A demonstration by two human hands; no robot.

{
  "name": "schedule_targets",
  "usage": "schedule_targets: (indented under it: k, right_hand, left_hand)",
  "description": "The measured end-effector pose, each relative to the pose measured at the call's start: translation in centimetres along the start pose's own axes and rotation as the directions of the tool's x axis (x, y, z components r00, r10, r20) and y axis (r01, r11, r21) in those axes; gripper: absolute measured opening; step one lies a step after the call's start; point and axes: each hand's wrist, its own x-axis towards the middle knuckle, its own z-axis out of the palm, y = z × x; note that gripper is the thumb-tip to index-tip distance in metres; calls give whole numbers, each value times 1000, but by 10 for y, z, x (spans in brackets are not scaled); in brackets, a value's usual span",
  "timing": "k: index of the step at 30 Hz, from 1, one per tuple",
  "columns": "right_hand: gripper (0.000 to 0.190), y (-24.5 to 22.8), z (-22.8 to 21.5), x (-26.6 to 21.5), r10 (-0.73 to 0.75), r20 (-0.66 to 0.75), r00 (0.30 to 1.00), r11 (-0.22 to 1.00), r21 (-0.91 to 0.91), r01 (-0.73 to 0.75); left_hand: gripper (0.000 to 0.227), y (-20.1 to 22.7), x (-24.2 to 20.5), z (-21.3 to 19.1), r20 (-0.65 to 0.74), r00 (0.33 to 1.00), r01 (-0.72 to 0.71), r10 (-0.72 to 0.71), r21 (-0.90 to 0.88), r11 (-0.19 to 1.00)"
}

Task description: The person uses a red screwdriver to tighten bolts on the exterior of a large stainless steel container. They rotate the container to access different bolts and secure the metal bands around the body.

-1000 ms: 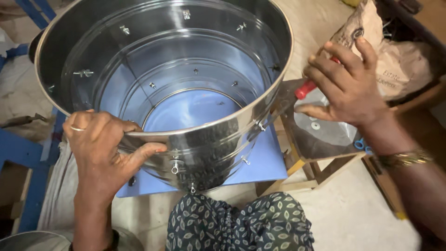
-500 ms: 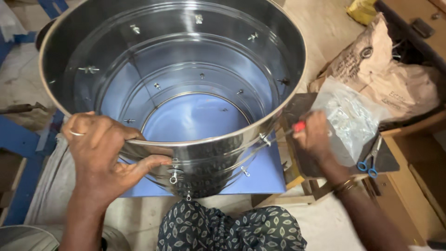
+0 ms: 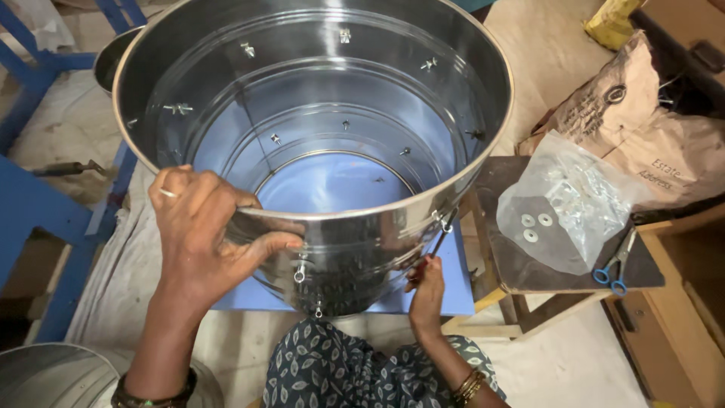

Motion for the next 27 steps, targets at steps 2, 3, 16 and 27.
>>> schedule_targets:
  k: [2,3,16,27]
  right_hand:
    - [47,-9,12,-12,151,-39,988,984,98,-147]
    - [48,-15,18,-18,227,-52,973,965,149,-217]
    - [64,-42,36,-27,375,66,925,899,217,-380]
    - [46,24,-27,36,-32,131,991,975,-212,60]
  left_hand:
    - [58,0,0,0,-5,1000,3,-3,-3,1000]
    - [58,0,0,0,-8,1000,4,-4,-5,1000]
    - [56,9,7,2,-21,1000,-5,5,-9,1000]
    - [54,86,22,39,-102,992,82,-68,134,988]
